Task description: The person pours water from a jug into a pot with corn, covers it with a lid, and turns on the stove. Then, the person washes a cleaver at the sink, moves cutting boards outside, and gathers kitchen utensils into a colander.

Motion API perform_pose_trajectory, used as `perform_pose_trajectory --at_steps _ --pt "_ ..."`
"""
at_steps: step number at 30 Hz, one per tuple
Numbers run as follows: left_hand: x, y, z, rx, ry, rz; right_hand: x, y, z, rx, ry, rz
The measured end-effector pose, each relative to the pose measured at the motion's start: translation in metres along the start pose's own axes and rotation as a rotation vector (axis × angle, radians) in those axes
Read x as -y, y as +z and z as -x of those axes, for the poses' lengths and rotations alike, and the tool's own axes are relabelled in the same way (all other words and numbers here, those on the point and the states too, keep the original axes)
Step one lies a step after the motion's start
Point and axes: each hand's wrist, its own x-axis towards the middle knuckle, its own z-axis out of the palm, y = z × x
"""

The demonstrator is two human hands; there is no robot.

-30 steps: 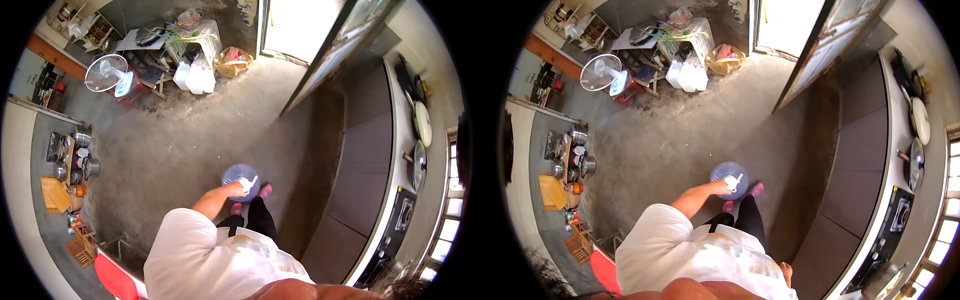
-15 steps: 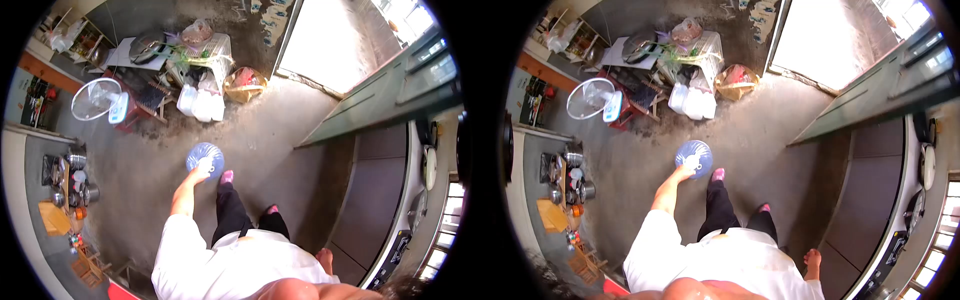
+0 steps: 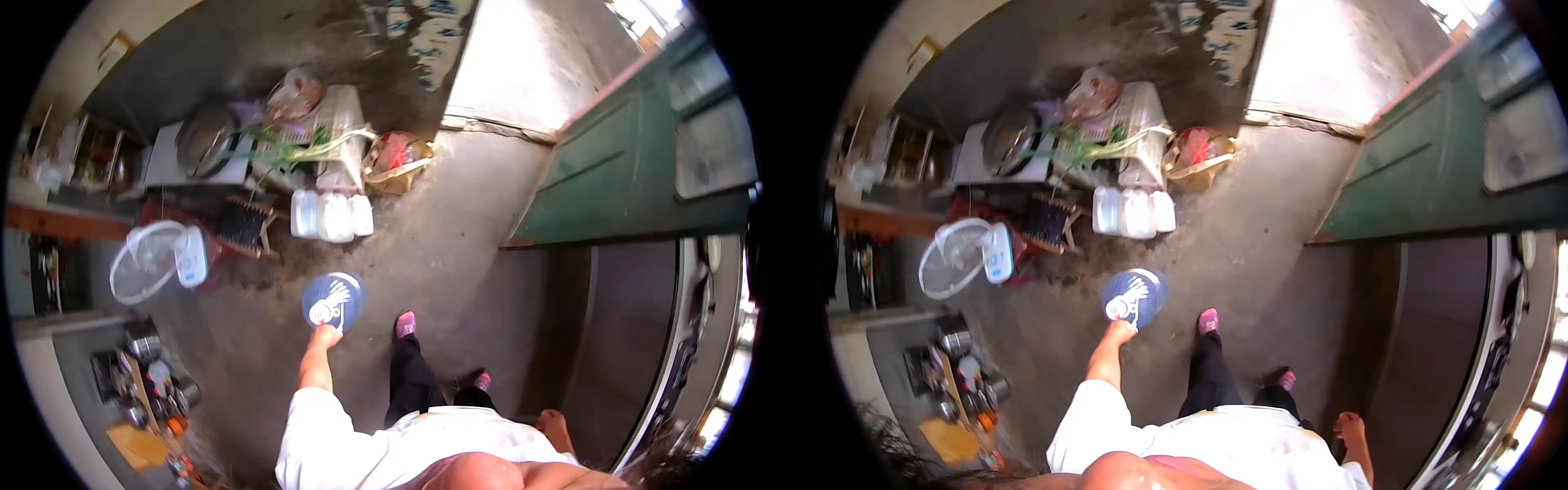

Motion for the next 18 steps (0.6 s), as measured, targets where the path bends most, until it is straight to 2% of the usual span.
perform_pose_trajectory --at_steps 1,2,5,6,7,8,10,11,13,16,18 --pt "-0.008 -0.003 0.006 -0.071 0.017 -0.085 0.013 0.007 0.016 -0.044 0.029 -0.003" --pt "-0.005 -0.001 -0.006 -0.016 0.128 -0.247 0.008 0.01 0.015 -0.052 0.033 0.03" --pt "-0.021 0.002 -0.005 -0.058 -0.019 -0.135 -0.013 0.015 0.012 -0.053 0.001 0.055" --pt "-0.027 0.003 -0.015 -0.027 0.006 -0.155 -0.038 0.015 0.003 -0.01 0.001 0.095" --pt "-0.024 0.012 -0.045 0.035 -0.012 -0.339 -0.048 0.02 -0.002 -0.033 -0.025 0.049" --pt "-0.047 0.005 -0.03 -0.029 0.081 -0.394 -0.056 0.024 0.008 -0.055 -0.05 0.003" --pt "-0.103 -0.014 -0.009 -0.068 0.031 -0.497 -0.056 0.034 0.041 -0.2 0.016 -0.32" --pt "-0.139 -0.015 -0.003 -0.085 0.086 -0.563 -0.068 0.039 0.051 -0.237 0.044 -0.394" --pt "-0.2 -0.012 0.015 -0.306 0.211 -0.354 -0.099 0.047 0.065 -0.314 0.121 -0.569" --pt "-0.317 -0.018 0.033 -0.279 0.476 -0.341 -0.157 0.063 0.079 -0.304 0.192 -0.543" --pt "-0.388 -0.014 0.0 -0.184 0.642 -0.225 -0.202 0.09 0.079 -0.343 0.239 -0.624"
